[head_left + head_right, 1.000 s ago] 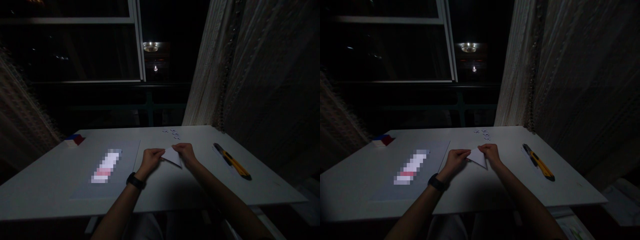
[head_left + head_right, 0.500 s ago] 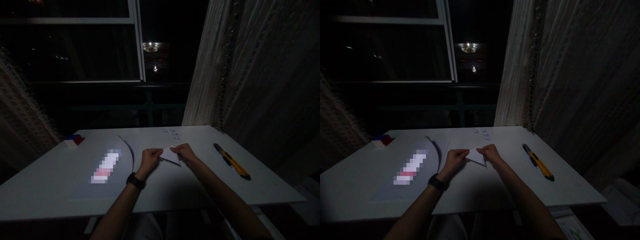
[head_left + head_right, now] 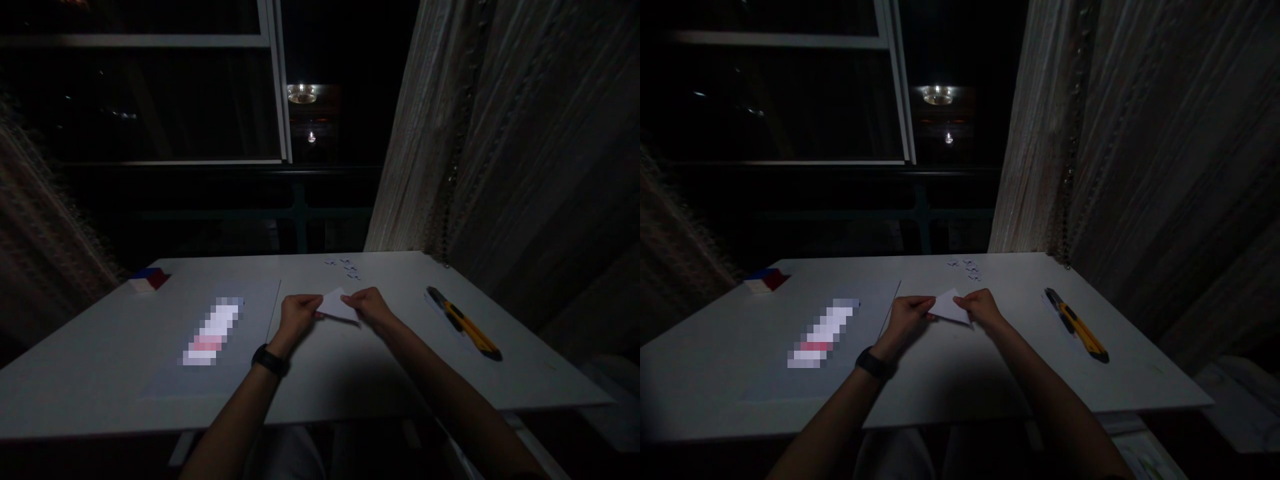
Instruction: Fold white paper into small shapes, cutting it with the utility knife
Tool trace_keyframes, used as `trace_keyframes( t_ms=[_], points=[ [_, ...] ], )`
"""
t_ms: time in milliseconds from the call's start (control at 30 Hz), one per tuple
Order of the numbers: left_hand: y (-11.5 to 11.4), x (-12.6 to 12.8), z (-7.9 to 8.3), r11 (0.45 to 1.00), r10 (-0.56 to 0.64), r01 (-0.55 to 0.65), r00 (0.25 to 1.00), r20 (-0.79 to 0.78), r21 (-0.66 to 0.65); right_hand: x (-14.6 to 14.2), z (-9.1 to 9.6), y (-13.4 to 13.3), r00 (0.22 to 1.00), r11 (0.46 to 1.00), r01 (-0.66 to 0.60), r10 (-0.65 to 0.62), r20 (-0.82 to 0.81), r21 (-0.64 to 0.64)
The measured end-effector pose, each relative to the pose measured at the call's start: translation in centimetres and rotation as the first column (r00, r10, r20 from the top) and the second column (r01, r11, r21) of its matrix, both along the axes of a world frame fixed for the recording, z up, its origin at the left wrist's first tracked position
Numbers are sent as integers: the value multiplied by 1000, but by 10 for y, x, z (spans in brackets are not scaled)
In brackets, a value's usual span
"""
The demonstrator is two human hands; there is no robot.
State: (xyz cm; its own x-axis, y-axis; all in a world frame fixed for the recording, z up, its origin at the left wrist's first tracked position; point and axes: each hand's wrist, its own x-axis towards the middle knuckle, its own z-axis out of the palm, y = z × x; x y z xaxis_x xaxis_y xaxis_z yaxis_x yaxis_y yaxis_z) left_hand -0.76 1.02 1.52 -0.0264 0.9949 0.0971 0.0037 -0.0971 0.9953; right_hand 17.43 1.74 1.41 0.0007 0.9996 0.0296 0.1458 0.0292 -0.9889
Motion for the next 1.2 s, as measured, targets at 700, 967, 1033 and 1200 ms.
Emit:
trace_keyframes(
  t_ms=[700, 967, 1033, 1200],
  points=[
    [1, -9, 4, 991, -116, 121, 989, 89, -51, 11, -7, 5, 984, 984, -177, 177, 5, 13],
    [-2, -11, 3, 915, -366, 379, 924, 112, -135, 4, 2, -9, 929, 934, -356, 356, 99, -25],
    [-3, -8, 0, 927, -353, 358, 933, 62, -110, 1, 2, -12, 915, 923, -382, 384, 126, -43],
    [-1, -6, 0, 976, -207, 201, 976, -67, -78, -4, 1, -13, 907, 916, -397, 402, 125, -60]
  ],
)
